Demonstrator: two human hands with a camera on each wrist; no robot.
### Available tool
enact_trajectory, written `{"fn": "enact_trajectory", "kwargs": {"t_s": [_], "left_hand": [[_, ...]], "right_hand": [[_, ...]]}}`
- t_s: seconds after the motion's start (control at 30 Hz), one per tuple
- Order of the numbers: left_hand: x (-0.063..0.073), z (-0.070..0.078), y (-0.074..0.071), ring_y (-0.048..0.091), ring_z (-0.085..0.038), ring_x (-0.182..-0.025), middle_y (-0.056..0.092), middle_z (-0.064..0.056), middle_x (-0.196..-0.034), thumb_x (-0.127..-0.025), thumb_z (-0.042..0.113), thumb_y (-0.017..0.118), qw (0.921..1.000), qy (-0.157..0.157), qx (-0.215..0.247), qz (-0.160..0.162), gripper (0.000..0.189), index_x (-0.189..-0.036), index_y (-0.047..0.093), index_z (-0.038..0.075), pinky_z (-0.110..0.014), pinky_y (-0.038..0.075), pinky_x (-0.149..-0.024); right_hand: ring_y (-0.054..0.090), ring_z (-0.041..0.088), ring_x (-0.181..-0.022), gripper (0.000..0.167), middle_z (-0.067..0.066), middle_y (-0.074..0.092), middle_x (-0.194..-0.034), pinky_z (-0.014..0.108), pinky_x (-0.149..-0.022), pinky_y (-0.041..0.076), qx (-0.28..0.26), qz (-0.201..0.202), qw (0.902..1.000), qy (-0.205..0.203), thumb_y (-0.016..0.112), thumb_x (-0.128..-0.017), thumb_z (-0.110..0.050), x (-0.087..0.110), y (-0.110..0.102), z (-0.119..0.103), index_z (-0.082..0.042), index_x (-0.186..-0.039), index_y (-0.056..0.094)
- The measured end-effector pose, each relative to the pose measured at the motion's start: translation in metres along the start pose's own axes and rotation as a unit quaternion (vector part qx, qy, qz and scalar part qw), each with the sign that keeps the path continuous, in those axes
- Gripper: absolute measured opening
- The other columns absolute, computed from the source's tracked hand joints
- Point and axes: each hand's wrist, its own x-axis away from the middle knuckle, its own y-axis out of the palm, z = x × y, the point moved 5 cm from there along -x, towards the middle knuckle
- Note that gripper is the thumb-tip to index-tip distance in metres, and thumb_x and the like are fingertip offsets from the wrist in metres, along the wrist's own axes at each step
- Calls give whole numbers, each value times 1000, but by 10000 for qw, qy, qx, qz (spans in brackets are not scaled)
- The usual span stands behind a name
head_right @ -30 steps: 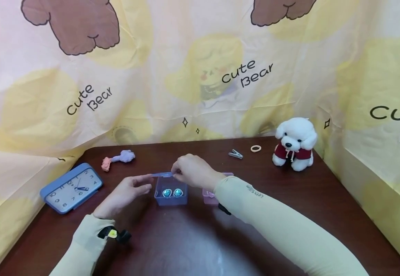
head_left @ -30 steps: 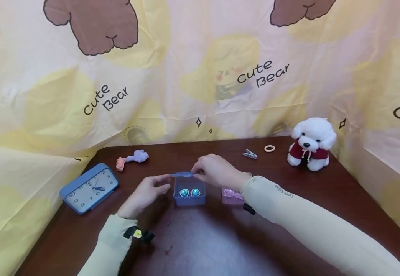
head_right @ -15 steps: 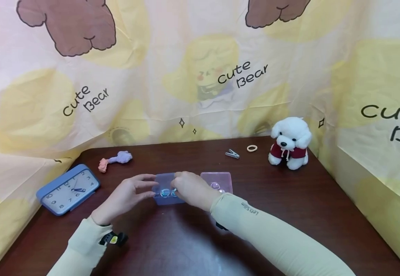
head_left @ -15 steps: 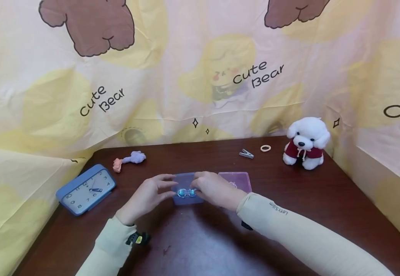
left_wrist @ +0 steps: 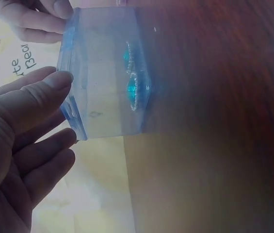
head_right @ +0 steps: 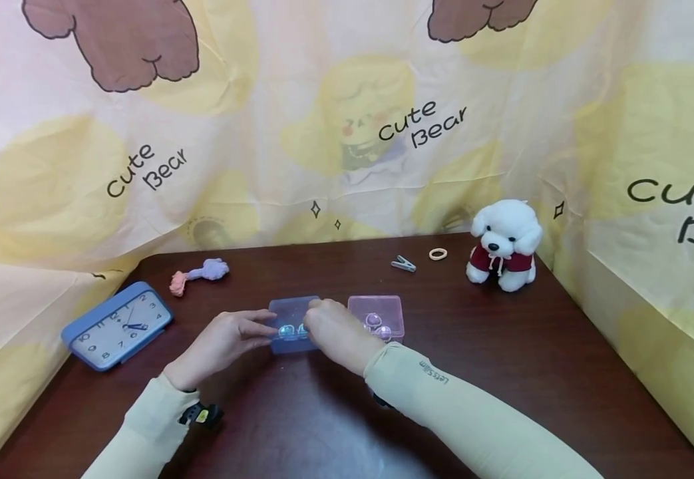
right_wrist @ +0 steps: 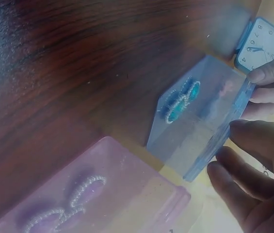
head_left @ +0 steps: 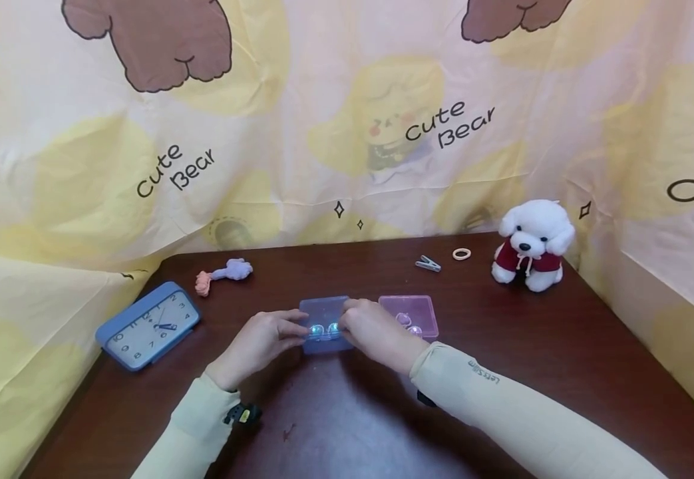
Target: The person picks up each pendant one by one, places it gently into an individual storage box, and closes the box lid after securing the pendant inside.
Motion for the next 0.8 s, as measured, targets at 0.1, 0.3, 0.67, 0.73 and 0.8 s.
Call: {"fn": "enact_trajectory", "kwargs": {"t_s": [0.1, 0.3, 0.67, 0.73, 0.8], "left_hand": [[0, 0, 1, 64, -23, -114, 67, -8, -125, -82, 4, 79, 10000, -23, 81, 46, 27, -108, 79, 12, -39, 54, -91], [1, 0, 3, 63, -25, -115, 67, -8, -125, -81, 3, 80, 9996, -67, 262, 68, 28, -107, 79, 12, -40, 53, -91], [0, 0, 5, 63, -24, -115, 67, -5, -126, -81, 4, 80, 9992, -103, 353, 185, 28, -107, 79, 14, -38, 53, -90], [0, -1, 5, 64, -24, -114, 67, -5, -126, -81, 5, 80, 9991, -145, 338, 201, 27, -107, 80, 14, -37, 53, -90], [1, -1, 6, 64, -23, -114, 66, -5, -126, -82, 5, 80, 9991, -184, 329, 186, 27, -107, 80, 14, -37, 54, -90]], "right_hand": [[58, 12, -64, 11, 2, 59, -75, 21, -56, 49, -49, -23, 9998, 170, 77, -81, -1, 2, -2, 1, -9, -75, 77], [59, 10, -67, 12, 2, 61, -81, 17, -58, 49, -140, -167, 9995, 243, 78, -82, -2, 6, -1, 2, -10, -74, 77], [60, 11, -66, 10, 4, 60, -82, 17, -58, 50, -207, -35, 9995, 228, 79, -82, -2, 9, -2, 3, -9, -75, 78], [60, 11, -66, 9, 4, 61, -82, 17, -58, 50, -197, -23, 9996, 221, 78, -82, -2, 9, -2, 3, -8, -75, 78], [60, 12, -67, 8, 5, 61, -83, 18, -58, 51, -201, -61, 9995, 232, 78, -82, -2, 9, -1, 3, -8, -77, 78]]}}
